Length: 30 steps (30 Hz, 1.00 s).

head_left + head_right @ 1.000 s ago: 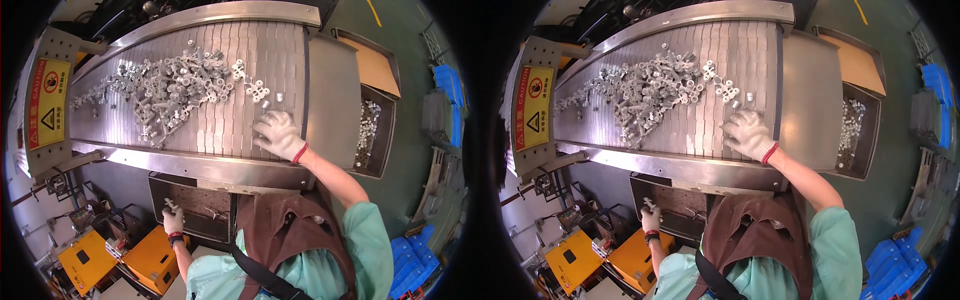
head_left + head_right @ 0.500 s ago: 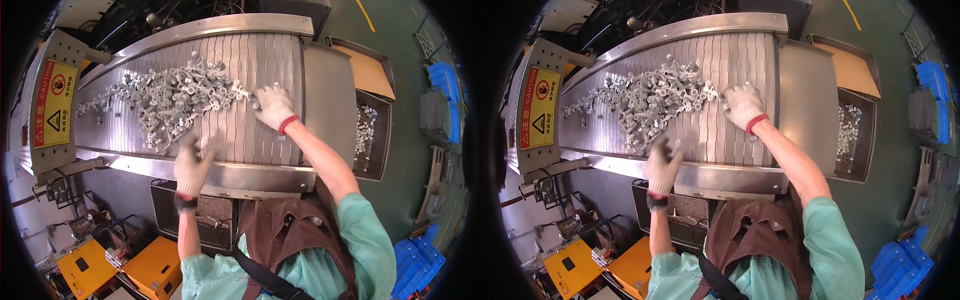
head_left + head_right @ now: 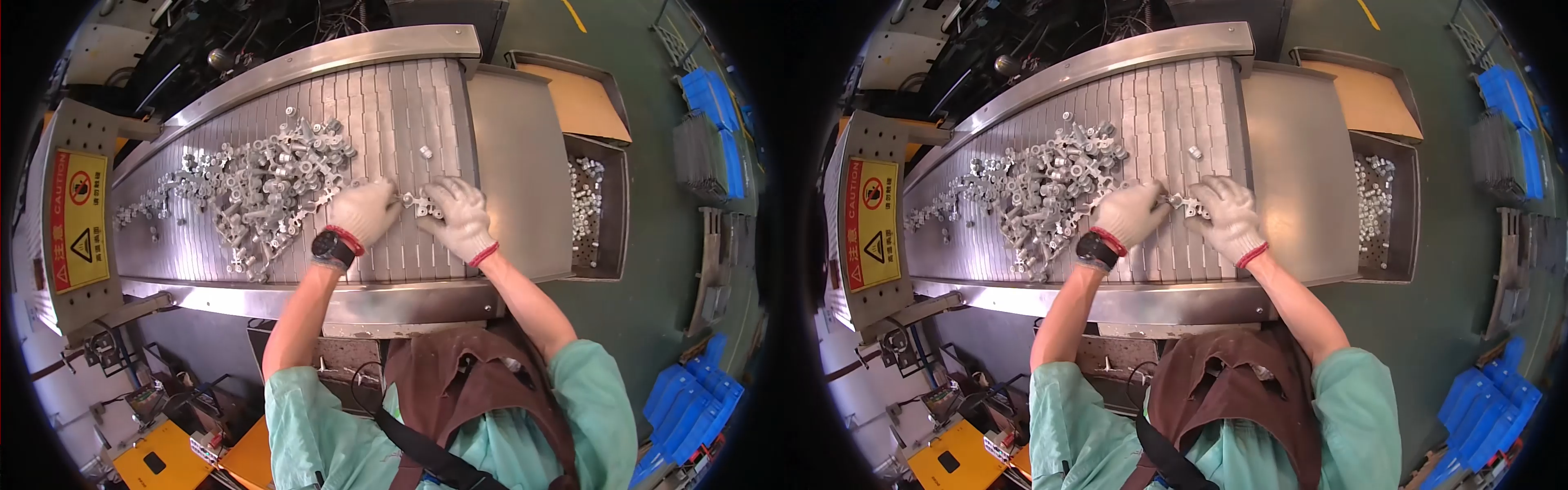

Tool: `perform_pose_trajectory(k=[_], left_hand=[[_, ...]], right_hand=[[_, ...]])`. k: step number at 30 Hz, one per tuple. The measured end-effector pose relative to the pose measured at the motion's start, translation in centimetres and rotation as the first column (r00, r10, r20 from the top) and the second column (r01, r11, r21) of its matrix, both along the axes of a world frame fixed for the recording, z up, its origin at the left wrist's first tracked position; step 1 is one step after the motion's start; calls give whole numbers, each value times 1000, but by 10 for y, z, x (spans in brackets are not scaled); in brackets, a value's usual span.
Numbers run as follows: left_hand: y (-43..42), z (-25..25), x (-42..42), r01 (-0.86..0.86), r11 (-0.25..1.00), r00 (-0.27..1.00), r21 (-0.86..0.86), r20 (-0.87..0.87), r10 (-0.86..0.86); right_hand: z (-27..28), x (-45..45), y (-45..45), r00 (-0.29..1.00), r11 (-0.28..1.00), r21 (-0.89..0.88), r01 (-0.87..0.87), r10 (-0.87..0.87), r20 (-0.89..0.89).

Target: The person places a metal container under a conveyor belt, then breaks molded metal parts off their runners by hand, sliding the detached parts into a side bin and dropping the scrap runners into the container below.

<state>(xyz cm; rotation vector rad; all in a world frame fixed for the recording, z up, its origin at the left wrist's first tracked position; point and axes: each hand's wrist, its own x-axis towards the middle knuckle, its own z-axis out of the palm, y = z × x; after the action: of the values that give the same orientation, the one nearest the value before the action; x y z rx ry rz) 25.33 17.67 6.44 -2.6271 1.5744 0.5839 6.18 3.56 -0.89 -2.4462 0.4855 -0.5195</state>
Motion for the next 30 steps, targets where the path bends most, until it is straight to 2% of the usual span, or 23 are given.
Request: perform_pose_trajectory(k=[2,3,7,10,11,14,15,18,19,21,24,25,27,30], left_hand=[[-3,-15,-21,20,999,1000,38,-2,-20],[-1,-22,-31,-21,999,999,-25,39,22],[-6,-38,-46,-82,994,994,-78,-73,76],[-15,-30,-54,-53,988,990,-144,-138,33],[-22,-23,-52,33,993,990,-118,-134,-49],[-38,-8,-46,190,979,976,-69,-95,-197],[-42,-2,-40,222,974,970,-39,-97,-225],[-48,11,-22,295,952,954,-87,-32,-298],[-53,19,-20,278,961,961,-20,-2,-278],[-56,14,-15,281,960,960,5,-8,-281],[-61,7,-20,264,964,964,33,-16,-264],[-61,4,-24,271,962,963,22,-14,-271],[-62,2,-27,267,964,963,2,-32,-267],[-64,7,-23,296,955,953,5,-69,-295]], right_hand=[[7,-5,0,990,992,-9,128,-128,-51],[2,-5,-3,986,984,-81,161,-164,-31],[-2,-20,-17,955,956,52,290,-285,-82],[17,-17,-32,909,783,465,414,-324,-263],[20,-15,-39,905,799,436,414,-311,-290],[32,-2,-40,870,896,204,393,-291,-399],[17,-1,-39,884,938,13,346,-321,-340],[24,4,-43,907,956,58,289,-254,-337],[18,4,-43,917,956,41,291,-266,-298],[5,5,-44,934,956,3,293,-286,-215],[6,4,-40,923,925,110,362,-340,-181],[12,5,-39,907,863,286,416,-369,-204],[25,9,-39,878,648,597,474,-402,-261],[26,10,-40,888,648,619,444,-413,-205]])
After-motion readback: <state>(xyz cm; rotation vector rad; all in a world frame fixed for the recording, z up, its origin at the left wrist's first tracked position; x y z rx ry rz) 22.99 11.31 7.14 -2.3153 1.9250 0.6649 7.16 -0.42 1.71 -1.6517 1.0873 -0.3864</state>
